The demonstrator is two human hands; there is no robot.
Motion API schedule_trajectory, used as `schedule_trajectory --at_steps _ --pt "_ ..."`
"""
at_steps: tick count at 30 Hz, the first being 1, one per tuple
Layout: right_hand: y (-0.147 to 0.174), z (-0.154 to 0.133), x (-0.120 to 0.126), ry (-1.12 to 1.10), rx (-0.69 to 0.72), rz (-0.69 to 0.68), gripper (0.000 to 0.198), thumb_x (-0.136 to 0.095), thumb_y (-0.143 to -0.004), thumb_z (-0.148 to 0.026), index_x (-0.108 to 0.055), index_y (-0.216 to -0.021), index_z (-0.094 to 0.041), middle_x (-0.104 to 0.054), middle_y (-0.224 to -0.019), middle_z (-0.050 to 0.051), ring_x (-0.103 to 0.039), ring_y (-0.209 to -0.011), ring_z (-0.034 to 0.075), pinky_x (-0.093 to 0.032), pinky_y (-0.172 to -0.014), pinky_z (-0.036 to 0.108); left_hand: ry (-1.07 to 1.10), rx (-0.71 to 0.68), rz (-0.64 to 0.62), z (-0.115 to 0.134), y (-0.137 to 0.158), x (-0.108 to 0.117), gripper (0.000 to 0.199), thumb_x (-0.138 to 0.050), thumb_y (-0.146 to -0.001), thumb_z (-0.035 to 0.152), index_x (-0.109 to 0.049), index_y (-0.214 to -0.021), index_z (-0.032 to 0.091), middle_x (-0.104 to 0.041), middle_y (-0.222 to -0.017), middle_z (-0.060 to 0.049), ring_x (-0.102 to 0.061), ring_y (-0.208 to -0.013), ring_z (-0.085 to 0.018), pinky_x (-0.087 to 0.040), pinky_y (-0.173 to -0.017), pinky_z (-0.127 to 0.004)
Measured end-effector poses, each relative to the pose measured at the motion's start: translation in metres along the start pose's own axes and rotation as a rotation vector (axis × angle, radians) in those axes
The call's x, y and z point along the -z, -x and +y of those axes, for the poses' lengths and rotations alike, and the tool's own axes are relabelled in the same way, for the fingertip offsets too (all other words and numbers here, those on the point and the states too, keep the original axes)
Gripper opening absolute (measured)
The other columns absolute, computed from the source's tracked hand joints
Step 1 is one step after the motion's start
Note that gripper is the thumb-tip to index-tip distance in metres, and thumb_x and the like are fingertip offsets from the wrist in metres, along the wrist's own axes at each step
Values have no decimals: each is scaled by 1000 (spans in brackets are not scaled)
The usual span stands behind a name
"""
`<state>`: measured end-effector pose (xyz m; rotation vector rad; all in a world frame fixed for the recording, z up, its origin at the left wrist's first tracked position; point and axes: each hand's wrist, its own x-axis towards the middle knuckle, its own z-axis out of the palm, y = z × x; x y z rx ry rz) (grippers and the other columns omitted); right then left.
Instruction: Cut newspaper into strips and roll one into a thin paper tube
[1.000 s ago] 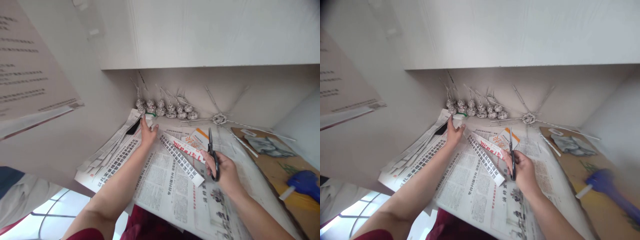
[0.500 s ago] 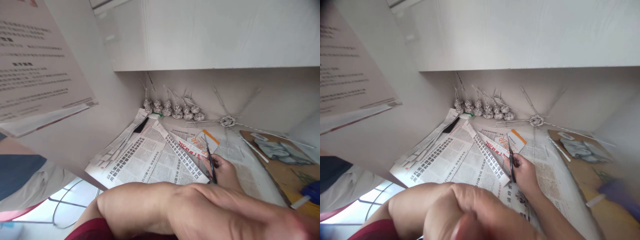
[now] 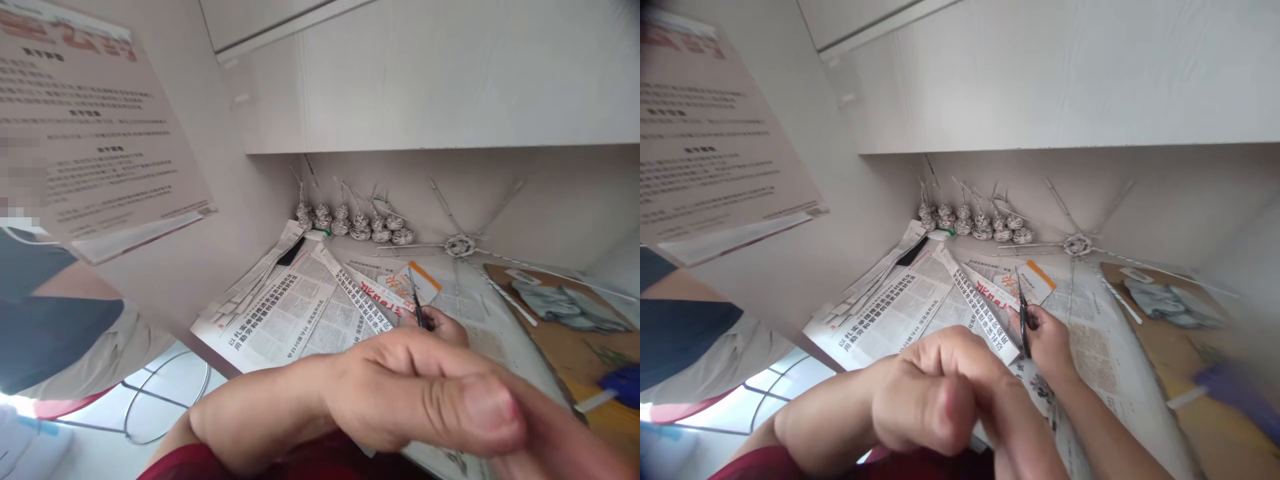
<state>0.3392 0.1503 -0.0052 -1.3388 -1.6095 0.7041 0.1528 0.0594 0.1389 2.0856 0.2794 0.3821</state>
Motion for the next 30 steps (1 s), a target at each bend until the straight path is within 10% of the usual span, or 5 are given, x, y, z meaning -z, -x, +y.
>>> schedule_trajectory --at_steps 8,17,30 --pt "-6 -6 13 96 28 167 44 -60 -79 -63 -62 -70 -20 -59 -54 -1 -52 -53 16 -40 -55 26 -629 327 351 -67 17 2 32 -63 -90 35 -69 -117 19 -72 -112 -10 -66 -107 -26 -50 -97 -38" --pt "-19 -1 27 343 -3 236 39 -57 -81 -59 -65 -83 -21 -73 -79 6 -63 -71 20 -39 -61 26 -757 637 536 -124 58 18 59 -64 -88 34 -48 -142 18 -41 -152 -18 -40 -140 -30 -36 -114 -44" --pt "-17 -5 26 721 -65 17 29 -57 -84 -49 -70 -87 -24 -74 -81 8 -65 -73 22 -28 -55 29 -817 796 562 -169 34 49 61 -44 -94 55 -39 -148 27 -27 -160 -13 -23 -147 -37 -30 -114 -56"
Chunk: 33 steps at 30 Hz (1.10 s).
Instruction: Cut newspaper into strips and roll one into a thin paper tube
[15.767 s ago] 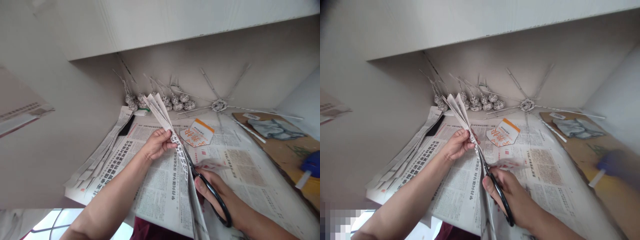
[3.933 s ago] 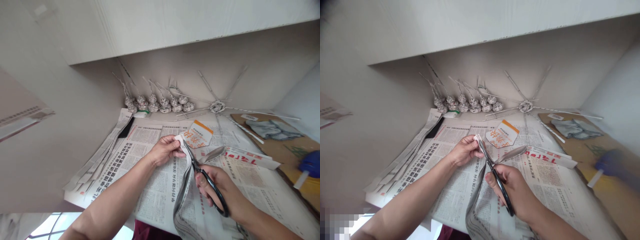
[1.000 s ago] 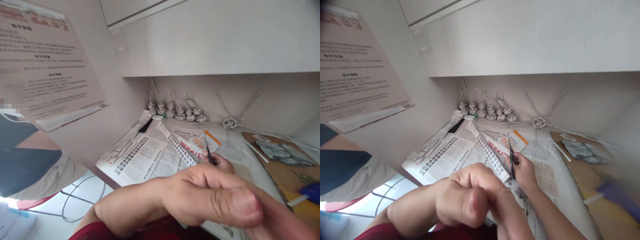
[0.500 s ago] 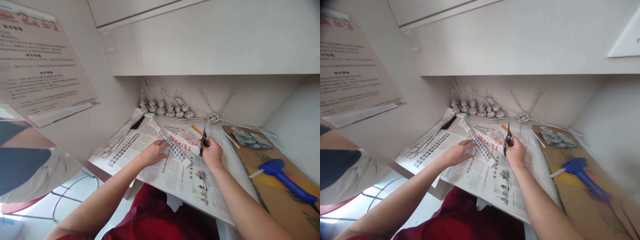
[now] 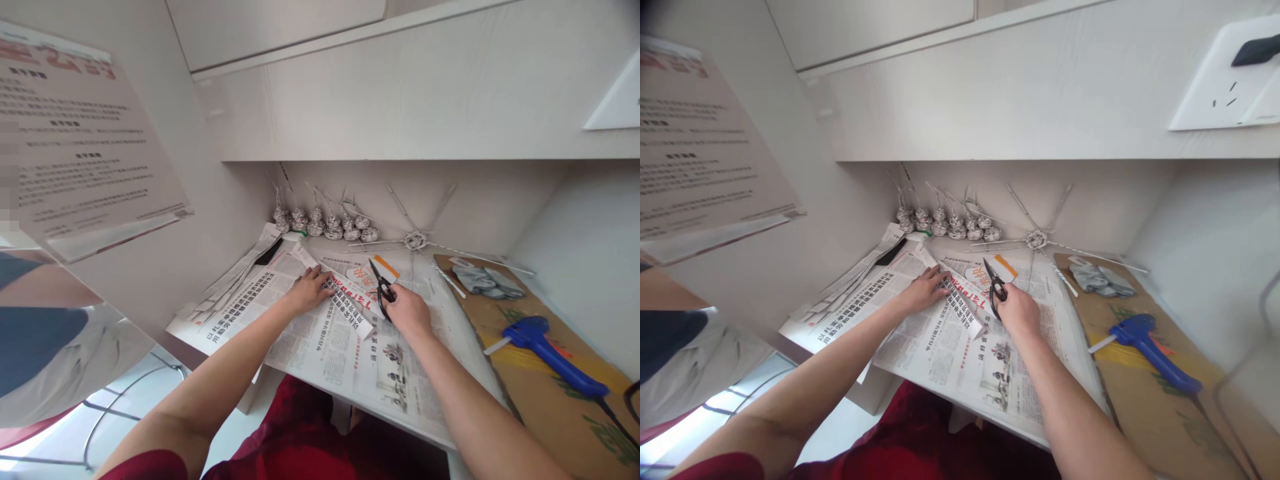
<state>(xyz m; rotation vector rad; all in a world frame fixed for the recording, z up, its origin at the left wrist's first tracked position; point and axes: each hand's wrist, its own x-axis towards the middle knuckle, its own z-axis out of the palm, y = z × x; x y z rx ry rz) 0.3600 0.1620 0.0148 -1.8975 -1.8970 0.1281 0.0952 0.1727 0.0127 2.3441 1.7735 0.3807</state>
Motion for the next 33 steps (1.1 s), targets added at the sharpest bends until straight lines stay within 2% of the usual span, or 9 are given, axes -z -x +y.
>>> schedule_trajectory --at_steps 4,9,14,20,29,33 --pt "0 -1 0 38 17 -20 29 -55 -86 -49 -70 -89 -24 -75 -84 7 -67 -77 22 -30 -56 29 -83 18 17 1 -9 -10 60 -38 -94 60 -45 -145 28 -36 -156 -11 -22 -146 -39 -23 -113 -63" --pt "3 -2 3 72 47 -54 29 -53 -88 -48 -71 -92 -25 -76 -87 7 -69 -79 23 -34 -58 29 -83 -16 102 -2 -6 -17 59 -36 -94 62 -47 -142 31 -39 -154 -9 -27 -145 -34 -24 -113 -59" --pt "8 -6 6 106 90 -79 30 -52 -89 -47 -69 -92 -24 -76 -86 8 -70 -81 25 -37 -60 30 -46 -32 115 -7 -7 -19 59 -36 -94 62 -48 -142 31 -41 -153 -10 -29 -145 -35 -25 -113 -60" --pt "14 -10 8 142 153 -111 30 -51 -92 -46 -66 -103 -22 -75 -90 9 -70 -81 23 -40 -63 29 -32 -19 118 -5 -7 -20 59 -33 -94 63 -49 -142 32 -41 -153 -8 -29 -145 -34 -24 -114 -58" --pt "14 -8 9 122 139 -144 34 -48 -92 -50 -68 -98 -23 -75 -86 9 -70 -80 25 -41 -62 30 -39 -14 127 -6 -6 -20 59 -34 -94 64 -50 -140 32 -43 -152 -7 -30 -144 -32 -24 -114 -56" --pt "13 -7 9 102 126 -142 36 -48 -91 -53 -69 -91 -24 -76 -85 8 -70 -80 24 -40 -61 29 -37 -44 169 -6 -5 -21 55 -37 -94 63 -55 -136 33 -49 -146 -7 -38 -138 -30 -29 -112 -54"
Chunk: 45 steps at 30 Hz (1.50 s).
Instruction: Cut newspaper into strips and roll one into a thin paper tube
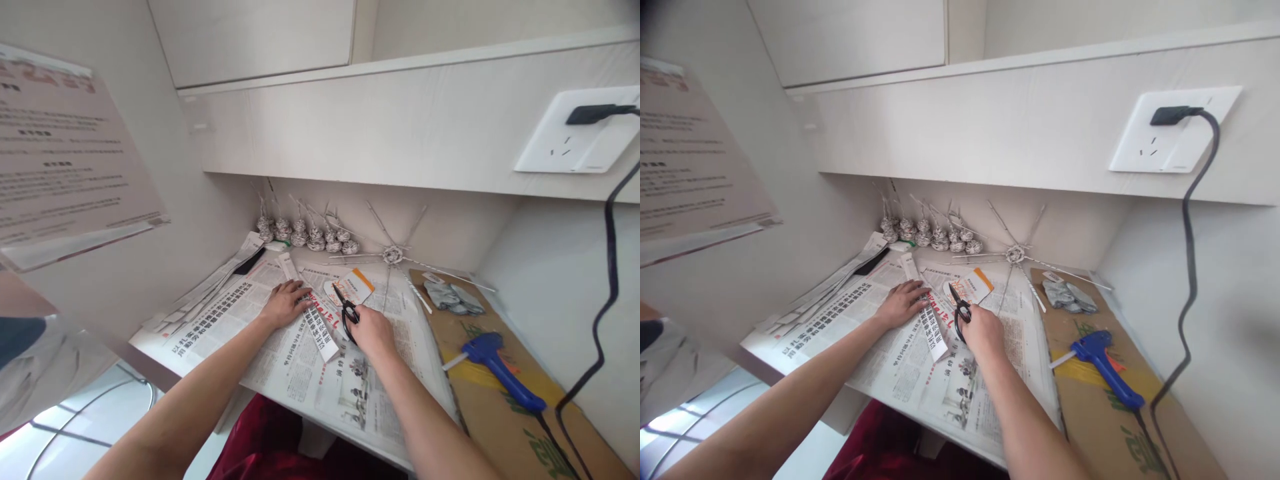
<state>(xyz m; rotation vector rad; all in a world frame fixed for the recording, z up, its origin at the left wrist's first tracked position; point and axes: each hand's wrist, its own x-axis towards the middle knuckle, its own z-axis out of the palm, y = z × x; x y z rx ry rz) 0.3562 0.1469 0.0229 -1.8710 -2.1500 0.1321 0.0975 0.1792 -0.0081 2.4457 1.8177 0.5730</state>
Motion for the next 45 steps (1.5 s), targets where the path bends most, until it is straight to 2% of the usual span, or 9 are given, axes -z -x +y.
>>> schedule_trajectory --at_steps 5,11,13,16,19,27,34,41,45 --pt "-3 2 2 -2 -29 34 34 -50 -91 -51 -69 -93 -23 -76 -89 9 -70 -82 24 -39 -61 29 14 -61 64 3 2 3 49 -42 -93 60 -62 -129 33 -56 -134 -7 -47 -128 -26 -33 -109 -51" --pt "-5 4 -2 -8 -41 52 28 -55 -88 -46 -70 -89 -24 -76 -86 9 -70 -78 24 -36 -59 29 29 -159 23 3 2 2 53 -44 -93 59 -56 -133 27 -52 -141 -10 -38 -137 -28 -21 -115 -57" --pt "-6 5 -5 -21 -47 66 27 -55 -88 -46 -70 -88 -24 -76 -83 8 -69 -76 24 -34 -58 29 18 -183 4 3 -2 3 53 -43 -93 59 -55 -132 25 -53 -139 -12 -41 -135 -28 -19 -116 -58" --pt "-8 7 -9 -52 -53 86 26 -55 -87 -47 -69 -84 -25 -74 -77 6 -67 -72 23 -32 -55 28 -20 -260 -2 3 -11 7 52 -44 -91 62 -61 -120 23 -60 -122 -12 -54 -120 -28 -17 -116 -58" --pt "-9 9 -11 -96 -64 96 29 -56 -85 -50 -67 -76 -25 -71 -68 2 -63 -61 20 -30 -52 27 -22 -315 30 2 -20 9 49 -46 -89 64 -65 -108 22 -63 -106 -9 -58 -108 -27 -17 -116 -56" --pt "-13 15 -16 -262 -127 162 31 -61 -79 -55 -62 -71 -24 -63 -57 -3 -52 -49 15 -33 -48 25 171 -316 25 -14 -24 -2 36 -54 -91 47 -62 -119 25 -62 -120 -9 -54 -118 -26 -20 -115 -56" --pt "-14 19 -20 -294 -167 313 30 -60 -82 -46 -67 -96 -20 -72 -76 2 -62 -64 17 -43 -59 25 272 -366 52 -18 -29 2 26 -56 -92 40 -67 -112 28 -68 -117 -7 -58 -114 -25 -14 -115 -61" --pt "-8 13 -19 -291 -77 490 42 -54 -89 -39 -59 -124 -17 -74 -101 8 -69 -88 19 -51 -81 28 527 -567 158 -11 -25 16 17 -57 -93 32 -72 -93 25 -74 -96 -2 -65 -96 -18 -33 -112 -46" --pt "-4 7 -17 -250 24 555 38 -54 -91 -37 -61 -123 -18 -74 -107 10 -69 -93 21 -53 -84 32 665 -486 122 -4 -21 17 18 -57 -92 33 -73 -93 23 -74 -93 -5 -66 -91 -19 -47 -97 -40"
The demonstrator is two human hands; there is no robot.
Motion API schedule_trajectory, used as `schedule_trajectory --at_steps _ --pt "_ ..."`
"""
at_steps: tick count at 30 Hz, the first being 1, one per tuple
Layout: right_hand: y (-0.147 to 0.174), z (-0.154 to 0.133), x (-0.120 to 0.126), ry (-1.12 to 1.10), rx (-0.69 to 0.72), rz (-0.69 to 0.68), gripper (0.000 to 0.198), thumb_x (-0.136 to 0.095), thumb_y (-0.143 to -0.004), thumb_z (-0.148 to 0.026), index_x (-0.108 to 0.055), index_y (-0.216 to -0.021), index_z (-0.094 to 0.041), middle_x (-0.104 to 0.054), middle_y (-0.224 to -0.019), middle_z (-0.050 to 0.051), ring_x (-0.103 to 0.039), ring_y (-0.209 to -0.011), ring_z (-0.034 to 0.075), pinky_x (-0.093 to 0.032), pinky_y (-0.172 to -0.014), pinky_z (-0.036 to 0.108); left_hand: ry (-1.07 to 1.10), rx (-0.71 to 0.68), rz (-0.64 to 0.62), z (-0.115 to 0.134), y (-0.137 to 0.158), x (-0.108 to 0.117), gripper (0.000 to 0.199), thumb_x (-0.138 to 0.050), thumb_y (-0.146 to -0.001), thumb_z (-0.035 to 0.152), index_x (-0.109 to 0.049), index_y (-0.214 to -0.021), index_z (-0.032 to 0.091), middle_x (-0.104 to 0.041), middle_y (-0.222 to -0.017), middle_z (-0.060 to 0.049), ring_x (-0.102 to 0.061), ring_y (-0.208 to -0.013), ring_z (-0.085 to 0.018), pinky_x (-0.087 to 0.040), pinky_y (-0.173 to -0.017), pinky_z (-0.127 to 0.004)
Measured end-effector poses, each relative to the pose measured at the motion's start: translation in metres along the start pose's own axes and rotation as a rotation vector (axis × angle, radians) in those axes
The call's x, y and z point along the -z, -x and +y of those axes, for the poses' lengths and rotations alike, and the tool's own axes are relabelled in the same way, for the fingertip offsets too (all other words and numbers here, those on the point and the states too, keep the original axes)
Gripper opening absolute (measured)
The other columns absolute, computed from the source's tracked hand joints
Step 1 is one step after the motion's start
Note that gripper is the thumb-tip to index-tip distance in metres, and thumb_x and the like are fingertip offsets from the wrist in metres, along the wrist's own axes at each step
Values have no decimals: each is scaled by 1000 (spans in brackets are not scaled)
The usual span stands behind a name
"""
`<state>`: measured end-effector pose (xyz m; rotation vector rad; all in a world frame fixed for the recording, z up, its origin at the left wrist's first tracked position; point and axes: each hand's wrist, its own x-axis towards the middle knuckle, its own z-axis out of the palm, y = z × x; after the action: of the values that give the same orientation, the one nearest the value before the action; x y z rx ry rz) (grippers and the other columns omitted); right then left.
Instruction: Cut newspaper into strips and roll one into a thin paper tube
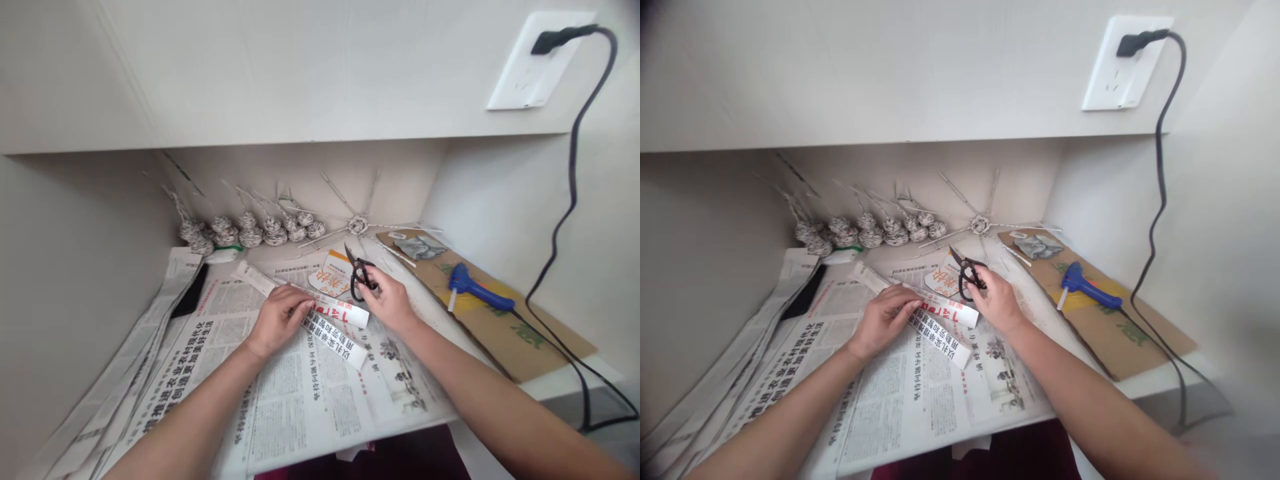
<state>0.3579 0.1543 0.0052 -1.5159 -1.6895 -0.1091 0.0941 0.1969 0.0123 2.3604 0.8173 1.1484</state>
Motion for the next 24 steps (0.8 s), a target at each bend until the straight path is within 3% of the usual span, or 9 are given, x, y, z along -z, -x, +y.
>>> schedule_trajectory --at_steps 5,7,12,16,18,21,24 --pt "3 -9 1 -26 198 -50 34 -55 -91 -35 -64 -117 -16 -73 -106 14 -69 -97 27 -54 -87 41 444 333 -19 38 -13 -27 40 -66 -85 39 -62 -118 17 -71 -108 -11 -67 -100 -23 -54 -87 -36" --pt "5 -13 2 -42 270 -93 31 -56 -91 -33 -66 -115 -16 -74 -103 14 -69 -95 28 -55 -86 42 548 340 -35 52 -21 -39 38 -65 -85 40 -62 -114 15 -71 -108 -11 -68 -96 -22 -54 -85 -35" --pt "10 -23 11 -92 354 -130 29 -59 -92 -31 -65 -117 -20 -75 -104 9 -71 -89 23 -56 -83 36 595 444 157 52 -29 -57 30 -61 -86 44 -65 -91 15 -71 -89 -7 -66 -82 -20 -54 -77 -32" --pt "10 -27 19 -165 316 -31 22 -58 -93 -26 -66 -113 -22 -75 -105 5 -70 -90 18 -54 -84 31 640 560 226 36 -24 -55 34 -61 -84 51 -56 -83 17 -63 -71 -1 -59 -61 -15 -52 -60 -28" --pt "8 -28 21 -177 261 -16 22 -60 -92 -29 -65 -113 -22 -74 -104 5 -69 -85 18 -53 -80 31 608 551 218 34 -22 -53 35 -60 -85 51 -54 -82 17 -59 -68 1 -55 -57 -13 -49 -56 -25" --pt "8 -30 21 -179 183 -169 24 -57 -94 -36 -62 -112 -21 -71 -96 4 -66 -79 17 -50 -72 29 597 463 168 39 -19 -51 35 -60 -86 51 -54 -80 17 -56 -69 2 -53 -60 -11 -47 -59 -23" --pt "10 -33 19 -181 140 -341 22 -48 -99 -38 -61 -92 -22 -67 -77 0 -61 -68 14 -43 -64 26 683 437 87 46 -16 -54 36 -59 -87 52 -55 -81 17 -57 -69 1 -54 -62 -11 -47 -61 -22"
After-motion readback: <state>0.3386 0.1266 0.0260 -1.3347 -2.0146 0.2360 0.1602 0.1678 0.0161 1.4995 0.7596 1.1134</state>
